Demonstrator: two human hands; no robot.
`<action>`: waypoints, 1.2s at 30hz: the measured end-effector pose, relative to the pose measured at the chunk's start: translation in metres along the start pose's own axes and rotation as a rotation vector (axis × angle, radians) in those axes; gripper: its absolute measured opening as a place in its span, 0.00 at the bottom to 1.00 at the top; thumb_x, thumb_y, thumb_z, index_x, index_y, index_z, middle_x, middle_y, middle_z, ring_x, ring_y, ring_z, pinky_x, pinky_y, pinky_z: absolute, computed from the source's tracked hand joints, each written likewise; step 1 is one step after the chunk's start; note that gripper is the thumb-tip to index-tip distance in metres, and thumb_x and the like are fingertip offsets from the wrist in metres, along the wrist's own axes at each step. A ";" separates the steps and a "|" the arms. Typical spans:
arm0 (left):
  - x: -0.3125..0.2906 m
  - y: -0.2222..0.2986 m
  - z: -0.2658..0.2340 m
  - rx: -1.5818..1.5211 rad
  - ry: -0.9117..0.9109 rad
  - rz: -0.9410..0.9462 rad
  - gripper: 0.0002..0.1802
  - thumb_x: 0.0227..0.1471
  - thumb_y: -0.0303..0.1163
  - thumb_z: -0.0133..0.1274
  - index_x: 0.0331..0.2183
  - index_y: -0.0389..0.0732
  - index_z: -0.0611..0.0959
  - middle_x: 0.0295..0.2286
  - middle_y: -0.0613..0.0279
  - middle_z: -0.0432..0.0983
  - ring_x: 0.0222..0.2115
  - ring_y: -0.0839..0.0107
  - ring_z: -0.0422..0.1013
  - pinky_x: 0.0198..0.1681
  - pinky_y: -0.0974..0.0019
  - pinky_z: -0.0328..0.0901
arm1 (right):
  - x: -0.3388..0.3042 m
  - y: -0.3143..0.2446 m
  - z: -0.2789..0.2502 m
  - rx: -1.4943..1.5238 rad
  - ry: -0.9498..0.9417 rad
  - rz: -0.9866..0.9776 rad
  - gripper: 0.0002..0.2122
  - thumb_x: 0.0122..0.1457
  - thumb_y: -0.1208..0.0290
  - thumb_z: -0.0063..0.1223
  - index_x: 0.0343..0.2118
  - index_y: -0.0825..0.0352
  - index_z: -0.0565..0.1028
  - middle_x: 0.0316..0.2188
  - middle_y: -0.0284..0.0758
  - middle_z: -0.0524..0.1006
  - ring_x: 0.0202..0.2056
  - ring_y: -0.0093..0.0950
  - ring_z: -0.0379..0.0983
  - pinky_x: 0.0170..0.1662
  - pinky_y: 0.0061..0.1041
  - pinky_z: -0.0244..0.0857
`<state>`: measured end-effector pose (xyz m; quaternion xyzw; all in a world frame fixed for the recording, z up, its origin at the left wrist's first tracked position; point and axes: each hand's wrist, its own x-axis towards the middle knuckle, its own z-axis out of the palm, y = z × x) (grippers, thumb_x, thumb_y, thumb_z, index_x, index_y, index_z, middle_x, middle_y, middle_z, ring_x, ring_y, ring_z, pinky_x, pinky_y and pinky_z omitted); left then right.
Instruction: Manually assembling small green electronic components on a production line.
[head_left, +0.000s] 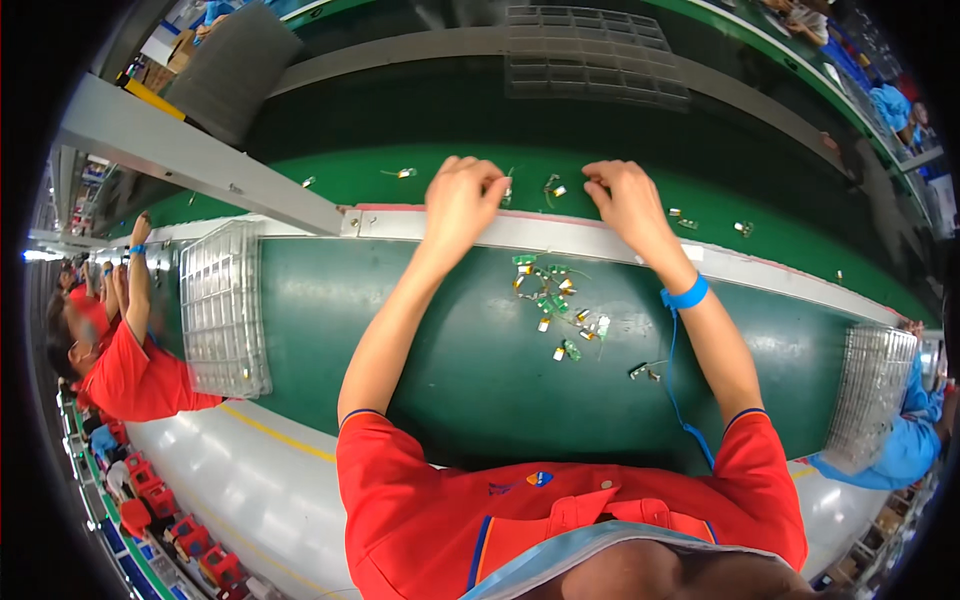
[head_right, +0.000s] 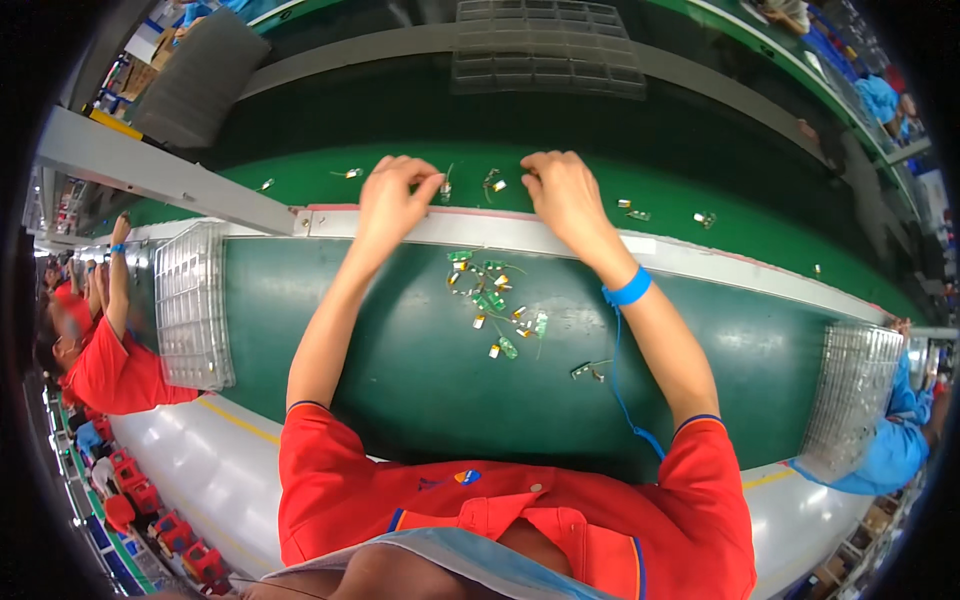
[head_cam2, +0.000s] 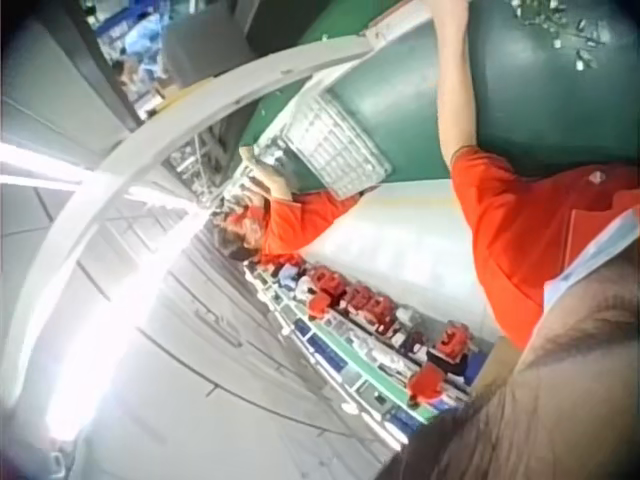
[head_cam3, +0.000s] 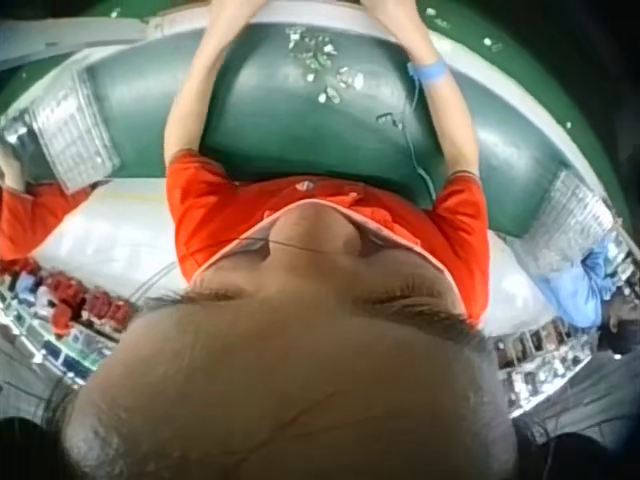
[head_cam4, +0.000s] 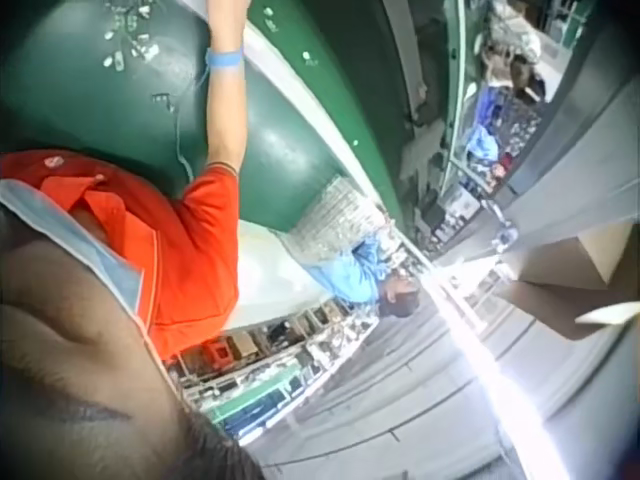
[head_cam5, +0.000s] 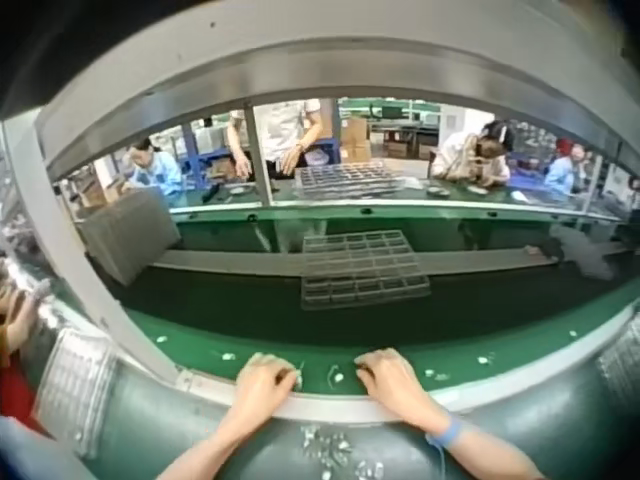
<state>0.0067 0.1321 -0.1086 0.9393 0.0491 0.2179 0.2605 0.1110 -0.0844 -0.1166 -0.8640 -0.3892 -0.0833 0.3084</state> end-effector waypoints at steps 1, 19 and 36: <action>0.009 0.010 0.012 0.006 0.011 0.030 0.07 0.44 0.30 0.58 0.24 0.35 0.82 0.23 0.55 0.75 0.29 0.59 0.69 0.34 0.60 0.65 | -0.005 -0.003 -0.005 0.014 -0.028 0.028 0.09 0.50 0.77 0.56 0.36 0.71 0.77 0.31 0.42 0.78 0.36 0.39 0.73 0.41 0.34 0.67; 0.040 0.072 0.016 -1.057 -0.686 -0.537 0.06 0.50 0.23 0.52 0.33 0.31 0.78 0.26 0.55 0.78 0.27 0.71 0.75 0.34 0.72 0.71 | -0.034 -0.005 -0.049 0.083 0.275 -0.460 0.13 0.44 0.80 0.56 0.36 0.69 0.75 0.38 0.37 0.75 0.36 0.32 0.73 0.34 0.25 0.73; 0.024 0.108 0.006 -1.093 -0.165 -0.370 0.17 0.51 0.25 0.57 0.45 0.33 0.78 0.32 0.57 0.78 0.33 0.71 0.75 0.38 0.69 0.72 | -0.034 -0.029 -0.060 0.196 0.545 -0.181 0.10 0.44 0.81 0.63 0.31 0.70 0.76 0.30 0.36 0.78 0.29 0.33 0.74 0.31 0.27 0.70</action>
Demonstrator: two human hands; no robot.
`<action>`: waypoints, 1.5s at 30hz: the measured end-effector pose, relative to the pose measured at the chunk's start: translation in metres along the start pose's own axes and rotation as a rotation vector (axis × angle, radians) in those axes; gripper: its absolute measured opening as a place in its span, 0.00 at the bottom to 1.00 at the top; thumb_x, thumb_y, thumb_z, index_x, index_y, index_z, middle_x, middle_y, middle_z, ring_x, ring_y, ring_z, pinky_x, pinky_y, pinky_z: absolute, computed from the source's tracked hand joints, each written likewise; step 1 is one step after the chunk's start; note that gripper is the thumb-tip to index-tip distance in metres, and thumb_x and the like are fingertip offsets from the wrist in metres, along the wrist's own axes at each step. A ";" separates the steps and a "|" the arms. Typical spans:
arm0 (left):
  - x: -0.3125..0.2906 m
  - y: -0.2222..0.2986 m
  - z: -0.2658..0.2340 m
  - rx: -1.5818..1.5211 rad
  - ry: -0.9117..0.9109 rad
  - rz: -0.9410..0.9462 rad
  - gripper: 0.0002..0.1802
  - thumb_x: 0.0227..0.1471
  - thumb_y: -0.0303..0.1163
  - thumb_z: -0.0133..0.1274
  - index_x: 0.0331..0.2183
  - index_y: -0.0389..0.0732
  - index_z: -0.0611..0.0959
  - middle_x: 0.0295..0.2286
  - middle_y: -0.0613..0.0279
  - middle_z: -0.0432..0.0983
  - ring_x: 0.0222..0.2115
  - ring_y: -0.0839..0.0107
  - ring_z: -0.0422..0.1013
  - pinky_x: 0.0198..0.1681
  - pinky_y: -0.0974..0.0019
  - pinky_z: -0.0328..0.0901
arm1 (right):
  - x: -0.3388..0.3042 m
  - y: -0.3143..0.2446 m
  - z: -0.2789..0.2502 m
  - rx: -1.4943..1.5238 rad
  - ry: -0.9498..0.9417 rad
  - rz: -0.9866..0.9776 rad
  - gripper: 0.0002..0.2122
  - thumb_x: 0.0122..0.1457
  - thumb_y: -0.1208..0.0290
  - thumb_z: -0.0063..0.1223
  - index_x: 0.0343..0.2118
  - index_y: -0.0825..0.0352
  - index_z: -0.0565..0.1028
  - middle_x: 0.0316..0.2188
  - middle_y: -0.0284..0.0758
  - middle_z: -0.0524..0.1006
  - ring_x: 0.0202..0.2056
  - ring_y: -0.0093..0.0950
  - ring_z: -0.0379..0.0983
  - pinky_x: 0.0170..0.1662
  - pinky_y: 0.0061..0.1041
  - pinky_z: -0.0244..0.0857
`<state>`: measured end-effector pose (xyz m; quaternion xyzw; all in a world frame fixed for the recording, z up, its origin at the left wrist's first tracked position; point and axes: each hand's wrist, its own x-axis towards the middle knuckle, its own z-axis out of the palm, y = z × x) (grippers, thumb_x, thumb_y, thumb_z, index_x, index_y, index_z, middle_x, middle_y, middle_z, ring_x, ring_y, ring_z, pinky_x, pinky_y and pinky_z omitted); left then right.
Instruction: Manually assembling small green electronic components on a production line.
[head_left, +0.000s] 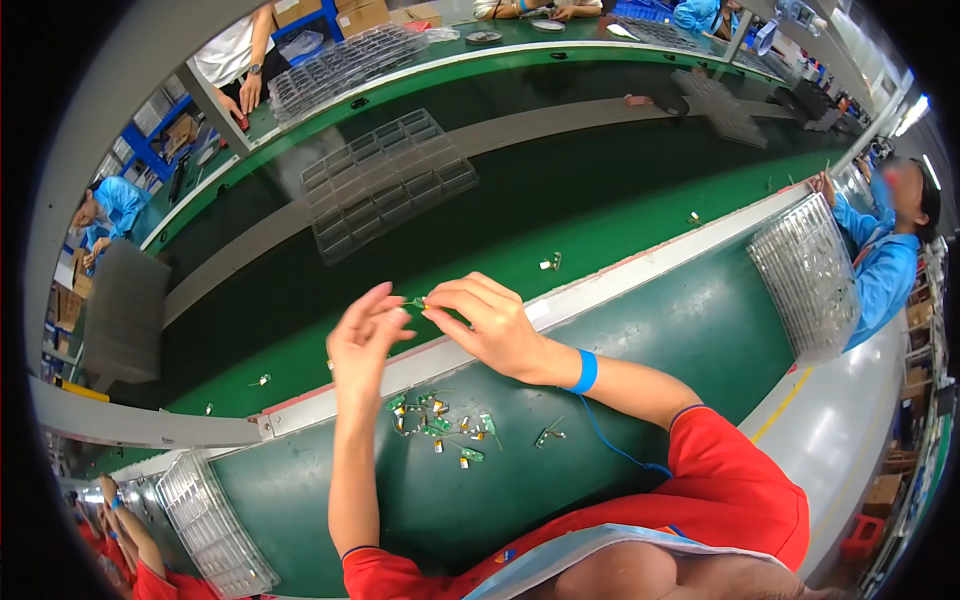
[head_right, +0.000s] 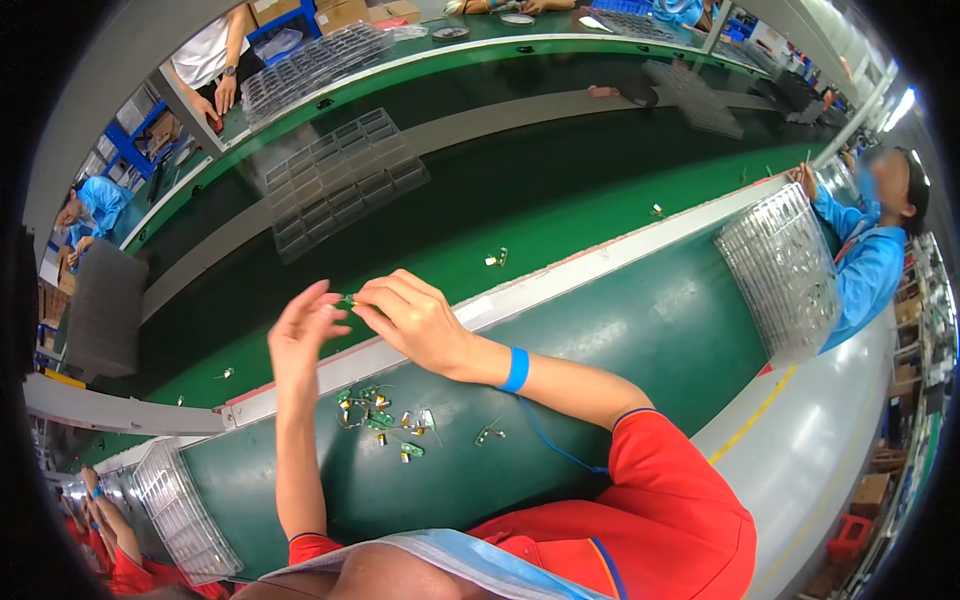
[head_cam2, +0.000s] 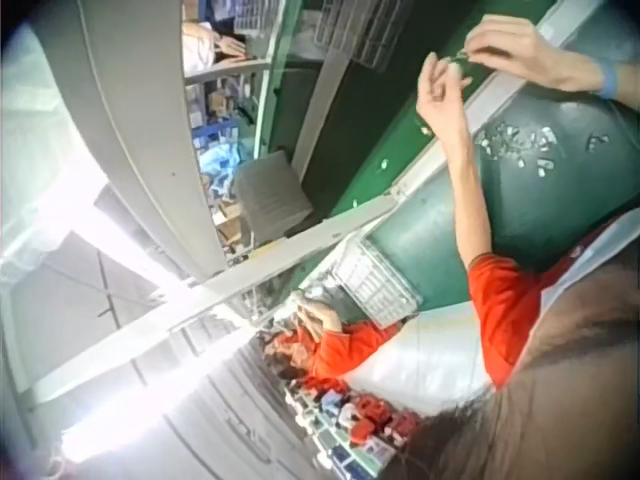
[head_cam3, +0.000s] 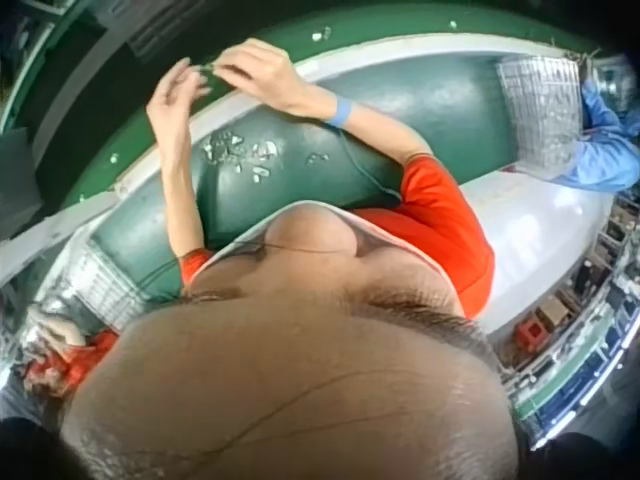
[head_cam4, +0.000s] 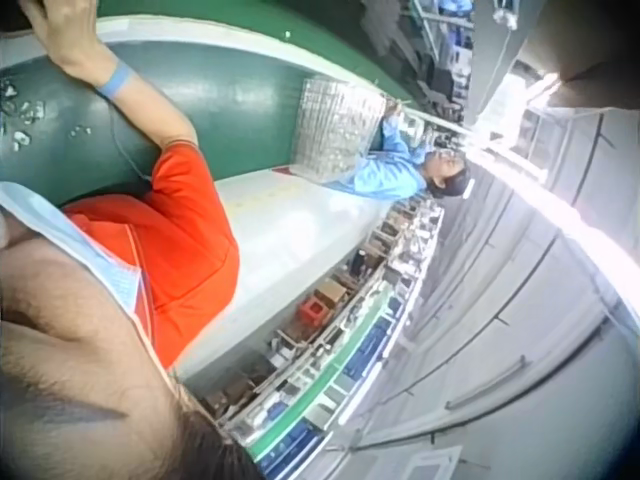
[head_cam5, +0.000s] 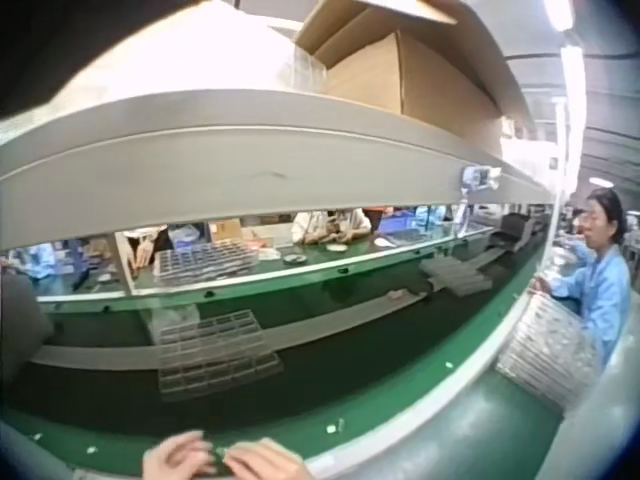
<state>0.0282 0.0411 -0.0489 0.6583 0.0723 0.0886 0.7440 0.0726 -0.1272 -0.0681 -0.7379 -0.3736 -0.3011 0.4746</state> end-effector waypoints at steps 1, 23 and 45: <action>-0.003 -0.004 0.006 -0.030 -0.042 0.007 0.18 0.51 0.25 0.57 0.45 0.33 0.78 0.33 0.56 0.78 0.34 0.71 0.75 0.39 0.69 0.72 | 0.000 -0.001 0.000 0.022 0.003 0.024 0.09 0.44 0.81 0.63 0.31 0.70 0.76 0.30 0.37 0.78 0.29 0.33 0.74 0.31 0.27 0.70; -0.017 0.004 0.008 0.001 -0.057 0.038 0.10 0.52 0.22 0.54 0.38 0.31 0.82 0.30 0.55 0.79 0.31 0.71 0.77 0.39 0.71 0.73 | 0.016 -0.028 -0.028 -0.094 -0.205 -0.076 0.09 0.45 0.82 0.61 0.31 0.70 0.76 0.27 0.38 0.77 0.28 0.33 0.73 0.30 0.27 0.68; -0.034 0.027 0.017 -0.066 -0.116 0.088 0.12 0.54 0.23 0.53 0.42 0.31 0.80 0.37 0.53 0.78 0.37 0.67 0.76 0.43 0.68 0.71 | 0.024 -0.035 -0.040 0.447 -0.241 0.621 0.04 0.52 0.77 0.61 0.30 0.71 0.80 0.27 0.34 0.77 0.31 0.23 0.77 0.35 0.19 0.72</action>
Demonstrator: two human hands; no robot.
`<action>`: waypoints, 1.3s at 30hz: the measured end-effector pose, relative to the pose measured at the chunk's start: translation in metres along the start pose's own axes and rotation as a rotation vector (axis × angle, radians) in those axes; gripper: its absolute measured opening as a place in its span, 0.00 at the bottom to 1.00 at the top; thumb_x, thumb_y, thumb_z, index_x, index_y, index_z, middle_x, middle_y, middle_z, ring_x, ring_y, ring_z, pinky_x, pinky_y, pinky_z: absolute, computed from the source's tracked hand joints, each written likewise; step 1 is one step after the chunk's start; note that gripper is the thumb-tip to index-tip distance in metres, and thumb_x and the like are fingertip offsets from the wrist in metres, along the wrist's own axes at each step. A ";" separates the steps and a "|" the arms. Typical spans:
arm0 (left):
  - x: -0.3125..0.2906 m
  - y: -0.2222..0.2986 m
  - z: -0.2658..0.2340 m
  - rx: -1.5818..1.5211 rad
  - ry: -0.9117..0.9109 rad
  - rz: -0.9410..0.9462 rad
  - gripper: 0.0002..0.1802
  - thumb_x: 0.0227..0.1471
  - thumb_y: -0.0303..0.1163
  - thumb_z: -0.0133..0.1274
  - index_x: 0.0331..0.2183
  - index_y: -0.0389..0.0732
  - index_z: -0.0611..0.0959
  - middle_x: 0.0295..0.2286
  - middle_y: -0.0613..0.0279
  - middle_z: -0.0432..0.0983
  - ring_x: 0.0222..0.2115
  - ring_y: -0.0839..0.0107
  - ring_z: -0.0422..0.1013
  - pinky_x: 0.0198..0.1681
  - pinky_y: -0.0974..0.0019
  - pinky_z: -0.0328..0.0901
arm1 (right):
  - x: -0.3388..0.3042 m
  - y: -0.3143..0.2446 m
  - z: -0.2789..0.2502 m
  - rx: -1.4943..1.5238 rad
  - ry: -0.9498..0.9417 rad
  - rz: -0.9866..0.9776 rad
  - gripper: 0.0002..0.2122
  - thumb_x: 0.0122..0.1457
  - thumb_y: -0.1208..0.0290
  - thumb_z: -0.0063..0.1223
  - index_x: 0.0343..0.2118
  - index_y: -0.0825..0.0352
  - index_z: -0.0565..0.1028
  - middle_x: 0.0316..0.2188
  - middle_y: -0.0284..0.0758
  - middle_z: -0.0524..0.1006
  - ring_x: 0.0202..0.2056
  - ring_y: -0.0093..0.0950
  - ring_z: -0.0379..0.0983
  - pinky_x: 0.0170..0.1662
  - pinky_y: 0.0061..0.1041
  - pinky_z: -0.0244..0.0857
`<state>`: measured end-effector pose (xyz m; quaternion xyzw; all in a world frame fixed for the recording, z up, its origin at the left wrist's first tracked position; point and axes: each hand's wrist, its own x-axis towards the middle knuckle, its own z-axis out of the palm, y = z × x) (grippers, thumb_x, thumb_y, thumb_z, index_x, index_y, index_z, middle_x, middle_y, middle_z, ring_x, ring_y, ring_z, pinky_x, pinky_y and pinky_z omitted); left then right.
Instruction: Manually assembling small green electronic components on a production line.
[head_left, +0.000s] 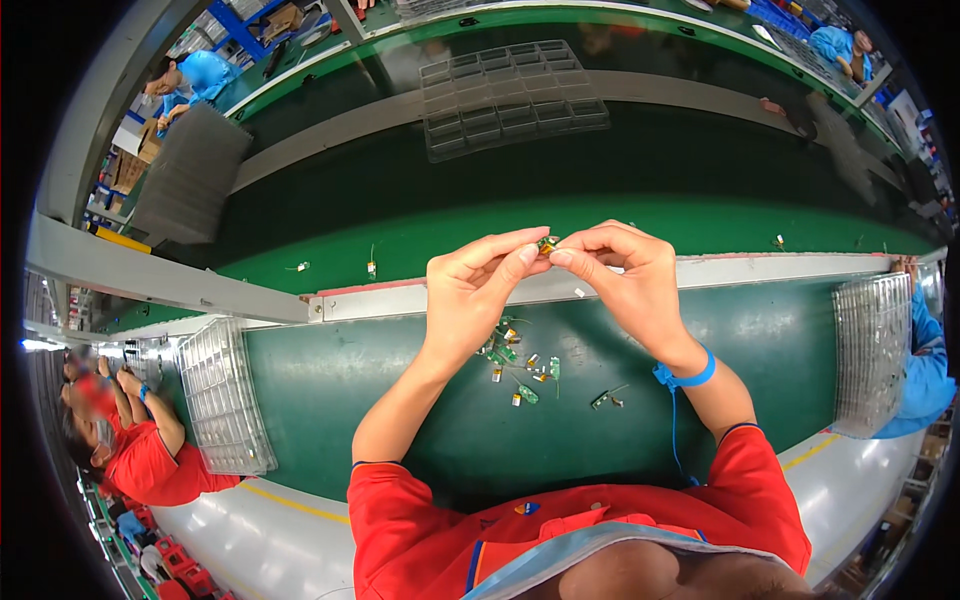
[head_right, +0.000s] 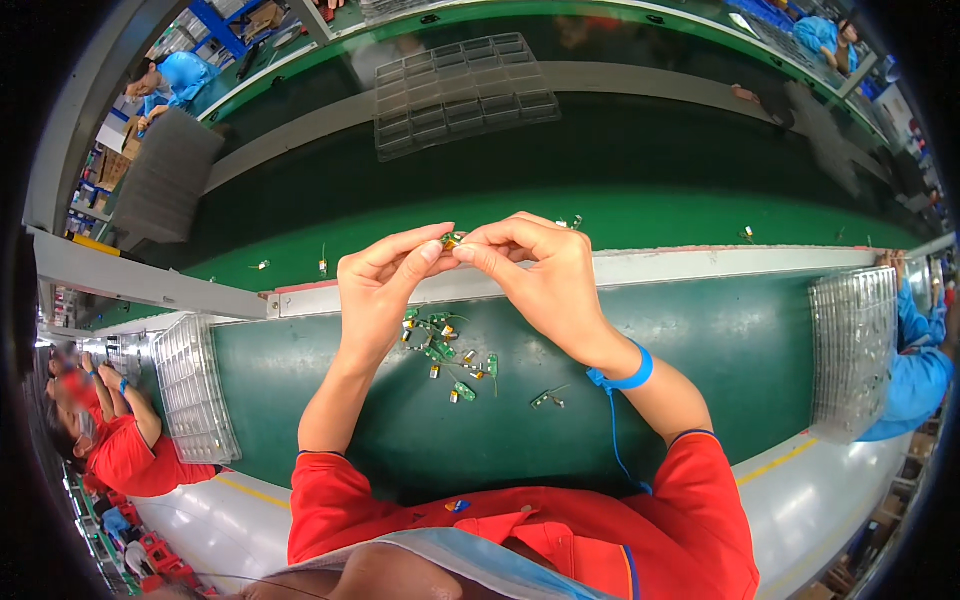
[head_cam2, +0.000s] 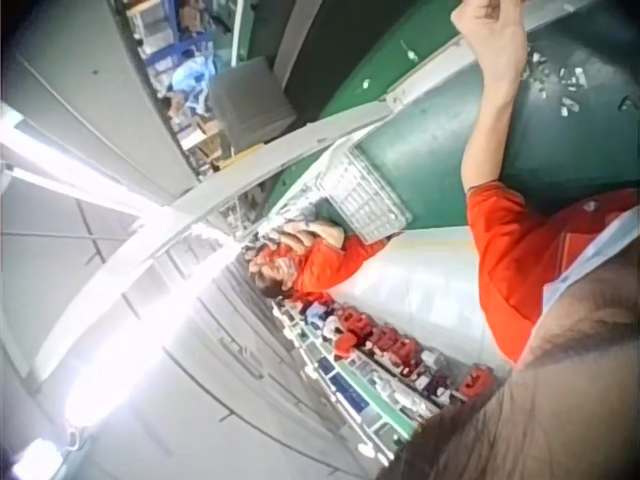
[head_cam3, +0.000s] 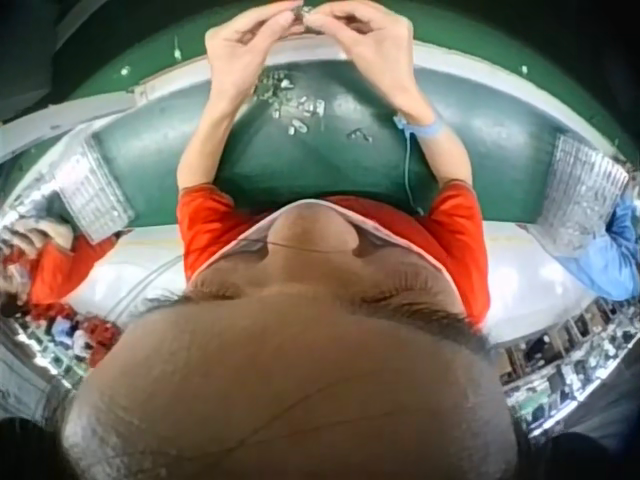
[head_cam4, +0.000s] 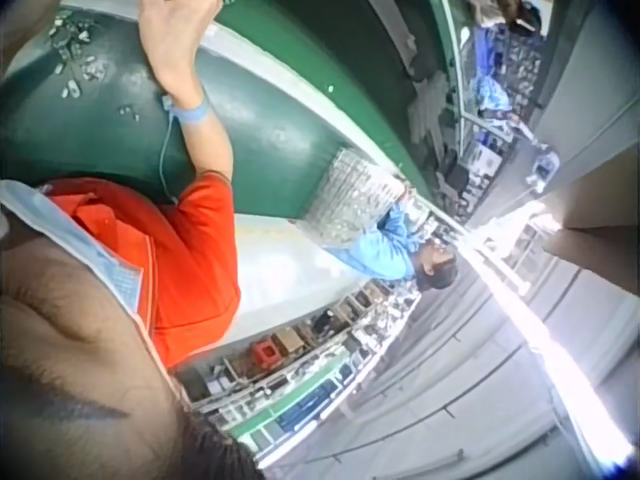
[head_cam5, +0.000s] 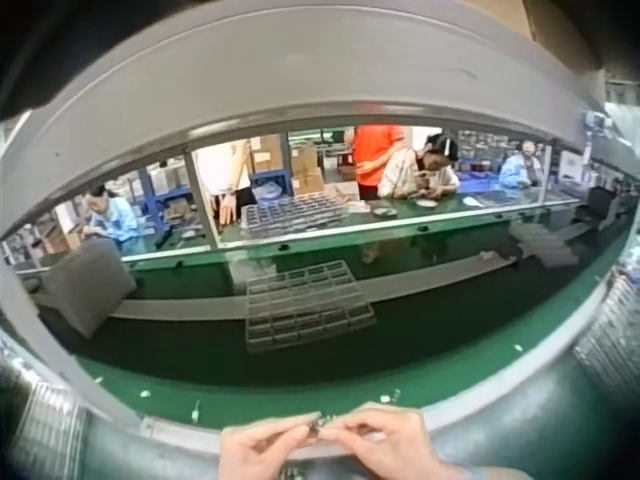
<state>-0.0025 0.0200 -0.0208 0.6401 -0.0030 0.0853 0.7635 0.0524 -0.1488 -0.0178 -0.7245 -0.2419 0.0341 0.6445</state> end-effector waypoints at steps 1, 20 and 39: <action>-0.001 0.000 0.001 -0.004 -0.001 0.020 0.12 0.54 0.22 0.54 0.42 0.31 0.80 0.37 0.53 0.78 0.37 0.68 0.76 0.43 0.68 0.71 | 0.000 0.000 0.000 0.022 -0.001 0.009 0.04 0.52 0.77 0.61 0.30 0.71 0.80 0.28 0.34 0.78 0.31 0.23 0.77 0.35 0.19 0.72; -0.008 -0.007 0.014 -0.002 0.179 0.138 0.09 0.53 0.21 0.54 0.38 0.31 0.81 0.32 0.56 0.79 0.34 0.72 0.76 0.40 0.70 0.73 | -0.005 -0.003 0.006 -0.259 0.108 -0.324 0.12 0.46 0.81 0.64 0.35 0.68 0.79 0.28 0.33 0.76 0.29 0.22 0.73 0.33 0.20 0.72; -0.010 -0.002 0.013 0.047 0.101 0.229 0.11 0.52 0.18 0.54 0.40 0.29 0.80 0.33 0.56 0.77 0.34 0.71 0.76 0.39 0.72 0.71 | -0.010 -0.006 0.008 0.049 0.067 -0.202 0.08 0.49 0.83 0.60 0.34 0.72 0.79 0.31 0.36 0.76 0.33 0.22 0.75 0.38 0.20 0.75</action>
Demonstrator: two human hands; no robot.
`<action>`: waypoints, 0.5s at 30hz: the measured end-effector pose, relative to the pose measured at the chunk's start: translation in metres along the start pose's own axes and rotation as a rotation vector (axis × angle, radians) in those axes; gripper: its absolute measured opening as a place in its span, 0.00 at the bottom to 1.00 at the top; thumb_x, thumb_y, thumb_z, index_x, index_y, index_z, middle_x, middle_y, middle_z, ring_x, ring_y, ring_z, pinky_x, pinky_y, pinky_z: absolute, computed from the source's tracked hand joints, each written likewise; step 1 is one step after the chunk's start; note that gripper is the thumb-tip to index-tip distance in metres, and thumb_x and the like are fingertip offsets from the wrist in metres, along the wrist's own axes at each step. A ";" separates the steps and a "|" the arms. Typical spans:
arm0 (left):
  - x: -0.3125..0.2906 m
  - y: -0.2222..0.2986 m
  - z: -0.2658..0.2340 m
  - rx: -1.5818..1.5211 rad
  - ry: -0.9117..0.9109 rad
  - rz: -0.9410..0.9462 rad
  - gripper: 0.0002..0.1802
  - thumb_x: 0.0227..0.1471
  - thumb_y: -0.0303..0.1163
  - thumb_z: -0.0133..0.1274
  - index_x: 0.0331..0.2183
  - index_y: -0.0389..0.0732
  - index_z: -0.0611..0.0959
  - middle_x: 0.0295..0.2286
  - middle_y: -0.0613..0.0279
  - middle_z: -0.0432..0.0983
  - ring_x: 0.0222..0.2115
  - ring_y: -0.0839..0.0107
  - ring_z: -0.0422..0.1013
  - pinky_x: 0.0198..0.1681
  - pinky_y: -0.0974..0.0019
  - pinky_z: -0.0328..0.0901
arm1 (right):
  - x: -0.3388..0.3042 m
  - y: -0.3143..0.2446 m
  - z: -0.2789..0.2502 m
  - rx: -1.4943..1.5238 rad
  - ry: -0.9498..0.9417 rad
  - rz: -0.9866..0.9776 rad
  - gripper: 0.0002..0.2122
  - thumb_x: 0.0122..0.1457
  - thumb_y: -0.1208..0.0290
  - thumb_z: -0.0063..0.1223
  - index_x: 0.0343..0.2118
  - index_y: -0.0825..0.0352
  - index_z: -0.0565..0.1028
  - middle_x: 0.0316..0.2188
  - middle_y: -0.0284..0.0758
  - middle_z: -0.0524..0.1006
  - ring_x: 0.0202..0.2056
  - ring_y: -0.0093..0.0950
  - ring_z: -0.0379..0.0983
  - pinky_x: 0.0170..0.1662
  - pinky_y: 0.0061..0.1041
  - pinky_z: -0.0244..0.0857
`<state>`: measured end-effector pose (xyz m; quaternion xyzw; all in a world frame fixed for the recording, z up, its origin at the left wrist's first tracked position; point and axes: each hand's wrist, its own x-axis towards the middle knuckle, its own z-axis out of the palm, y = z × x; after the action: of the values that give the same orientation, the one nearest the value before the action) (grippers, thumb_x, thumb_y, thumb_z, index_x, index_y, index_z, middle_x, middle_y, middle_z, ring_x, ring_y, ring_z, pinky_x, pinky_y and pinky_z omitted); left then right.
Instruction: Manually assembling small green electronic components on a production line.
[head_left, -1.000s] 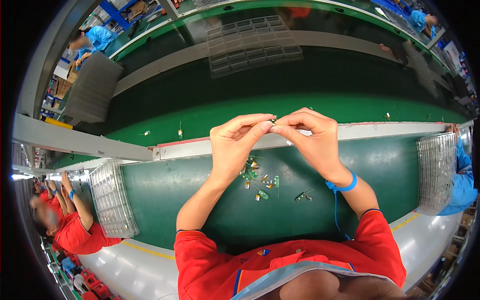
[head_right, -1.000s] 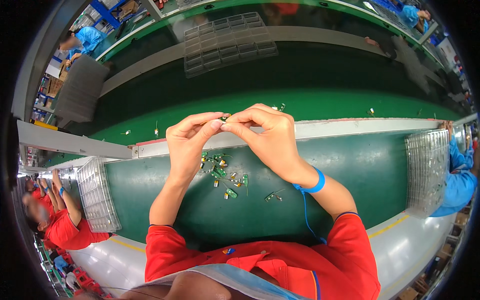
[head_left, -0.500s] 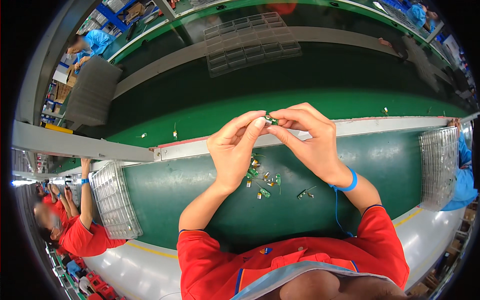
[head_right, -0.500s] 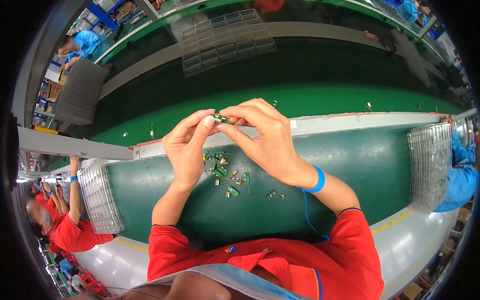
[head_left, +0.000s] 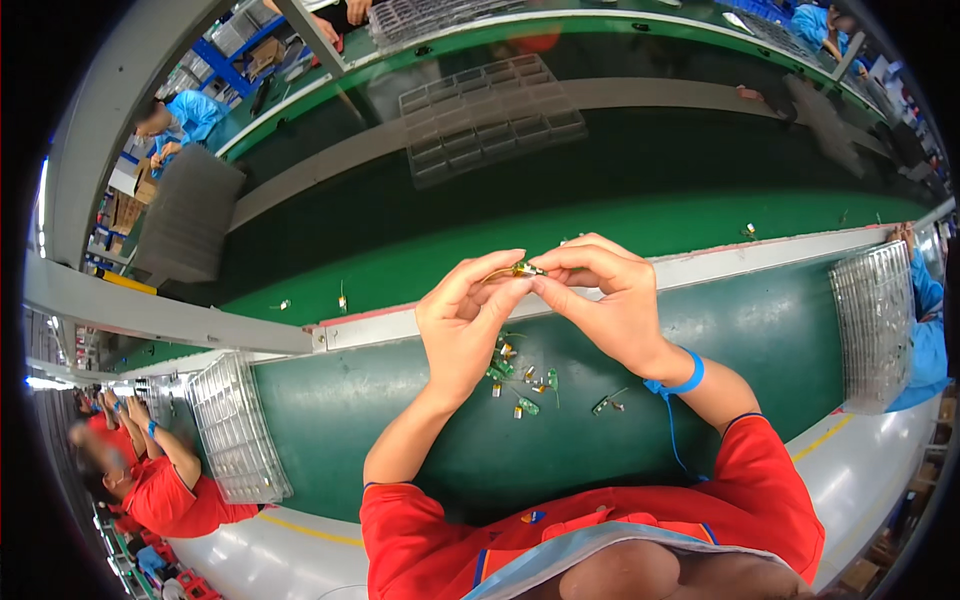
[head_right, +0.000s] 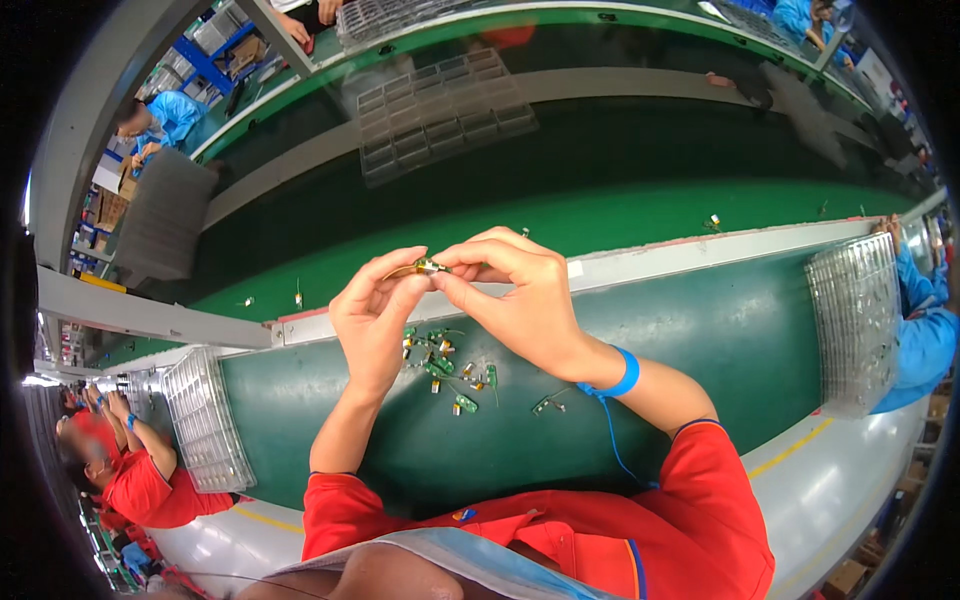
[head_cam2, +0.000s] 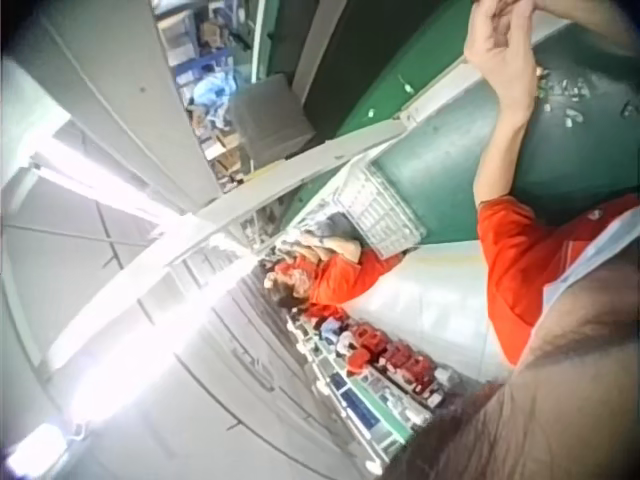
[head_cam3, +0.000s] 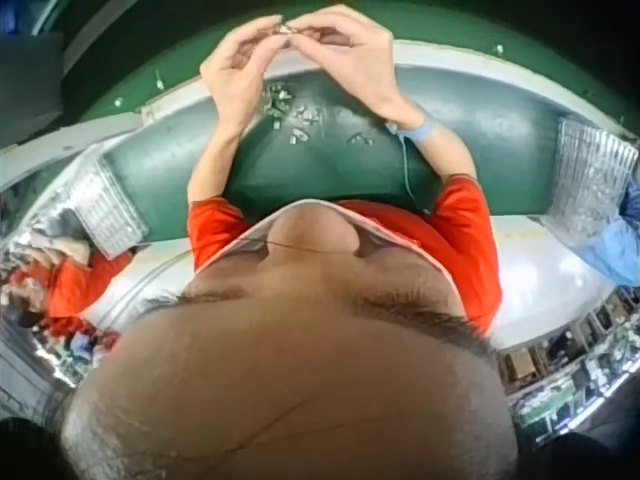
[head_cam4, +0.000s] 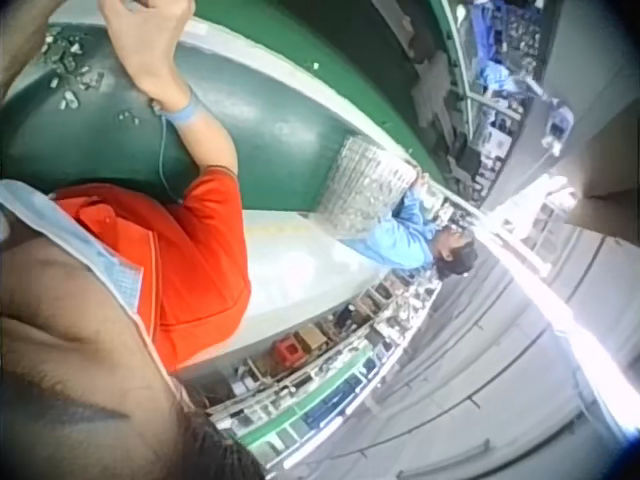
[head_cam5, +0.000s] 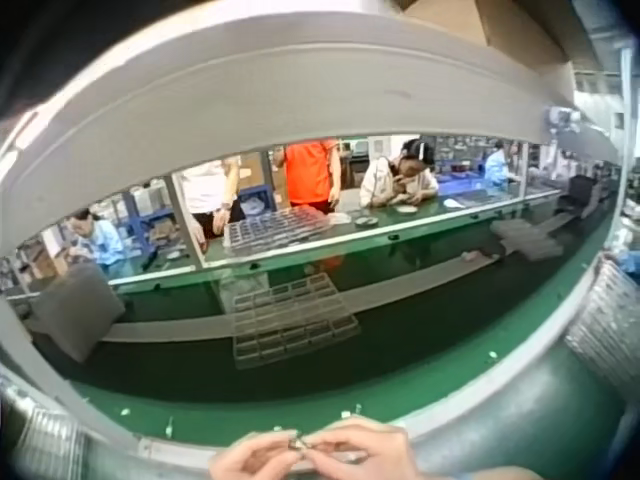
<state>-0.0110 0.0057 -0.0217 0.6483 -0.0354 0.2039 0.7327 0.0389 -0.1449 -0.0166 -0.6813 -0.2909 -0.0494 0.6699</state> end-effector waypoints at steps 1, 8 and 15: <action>0.001 0.002 0.000 -0.050 -0.019 -0.051 0.12 0.52 0.18 0.53 0.41 0.29 0.79 0.34 0.55 0.77 0.34 0.71 0.75 0.39 0.71 0.71 | 0.001 0.001 -0.001 0.043 -0.011 0.035 0.08 0.49 0.82 0.61 0.34 0.71 0.79 0.31 0.36 0.77 0.33 0.23 0.75 0.38 0.21 0.75; 0.000 0.003 -0.002 -0.142 -0.058 -0.113 0.09 0.51 0.19 0.54 0.37 0.30 0.78 0.31 0.56 0.77 0.29 0.72 0.74 0.35 0.71 0.71 | -0.005 -0.006 0.004 -0.015 0.017 -0.057 0.09 0.48 0.83 0.61 0.34 0.71 0.79 0.29 0.36 0.77 0.31 0.22 0.74 0.37 0.20 0.74; 0.007 0.002 -0.007 -0.132 -0.125 -0.140 0.08 0.52 0.21 0.54 0.36 0.30 0.78 0.31 0.56 0.77 0.32 0.72 0.75 0.36 0.70 0.72 | -0.003 -0.006 0.005 -0.376 0.066 -0.330 0.10 0.43 0.82 0.64 0.31 0.69 0.78 0.26 0.35 0.77 0.27 0.28 0.73 0.29 0.23 0.68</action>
<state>-0.0071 0.0138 -0.0186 0.6110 -0.0489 0.1087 0.7826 0.0320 -0.1421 -0.0131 -0.7352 -0.3619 -0.2337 0.5233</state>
